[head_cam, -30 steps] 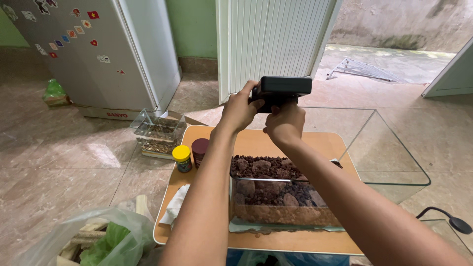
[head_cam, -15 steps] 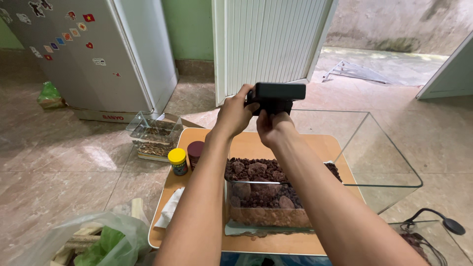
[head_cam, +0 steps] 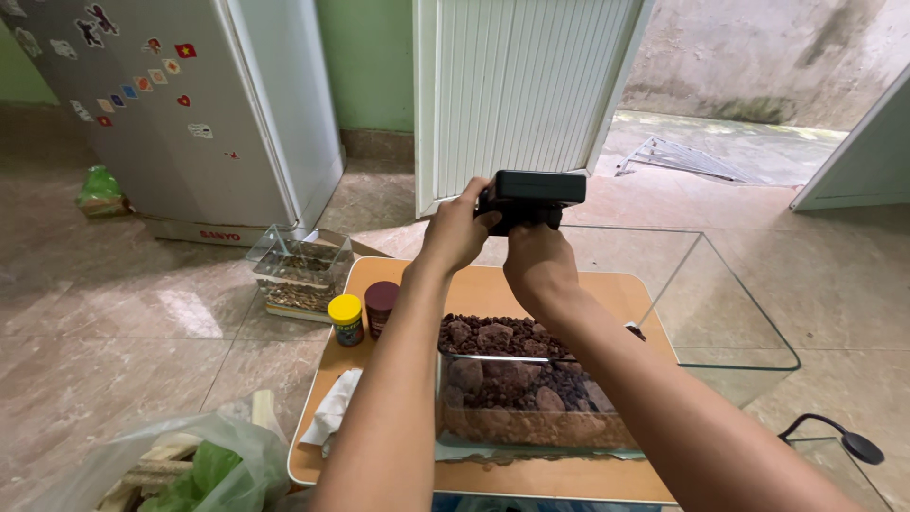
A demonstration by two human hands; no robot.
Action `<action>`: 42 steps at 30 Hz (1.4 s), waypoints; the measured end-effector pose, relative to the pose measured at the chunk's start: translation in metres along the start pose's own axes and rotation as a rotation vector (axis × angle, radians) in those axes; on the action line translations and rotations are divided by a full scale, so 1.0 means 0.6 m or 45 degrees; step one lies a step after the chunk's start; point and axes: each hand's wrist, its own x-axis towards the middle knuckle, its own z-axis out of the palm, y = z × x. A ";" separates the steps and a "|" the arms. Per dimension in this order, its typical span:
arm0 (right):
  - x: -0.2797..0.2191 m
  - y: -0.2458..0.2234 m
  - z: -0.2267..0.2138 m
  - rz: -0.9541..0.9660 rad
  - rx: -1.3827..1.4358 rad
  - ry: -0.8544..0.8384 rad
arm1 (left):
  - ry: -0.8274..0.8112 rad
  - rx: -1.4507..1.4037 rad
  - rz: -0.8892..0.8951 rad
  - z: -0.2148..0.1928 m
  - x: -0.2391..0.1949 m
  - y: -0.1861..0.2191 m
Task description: The person wipes a small ventilation fan with a tissue and then positions it onto the glass top of a terrarium containing soil and rocks.
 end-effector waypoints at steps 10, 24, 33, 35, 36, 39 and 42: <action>0.081 -0.011 -0.006 1.213 2.174 0.078 | -0.003 -0.074 0.006 0.005 0.021 -0.004; 0.053 0.075 0.069 0.295 0.443 -0.010 | 0.010 -0.001 -0.018 0.008 0.015 -0.012; 0.083 0.028 0.066 0.985 2.600 -0.116 | -0.012 -0.018 -0.009 0.003 0.011 0.000; 0.071 0.015 0.029 1.129 2.904 -0.160 | -0.013 -0.021 0.001 -0.005 0.000 0.008; 0.064 0.009 0.009 1.266 3.201 -0.223 | -0.004 -0.028 0.003 -0.009 -0.005 0.013; 0.085 0.029 0.097 0.950 2.542 -0.037 | 0.006 -0.076 -0.011 -0.005 -0.004 0.006; 0.038 0.028 0.073 0.775 1.627 0.052 | -0.003 -0.096 -0.007 -0.005 -0.008 0.007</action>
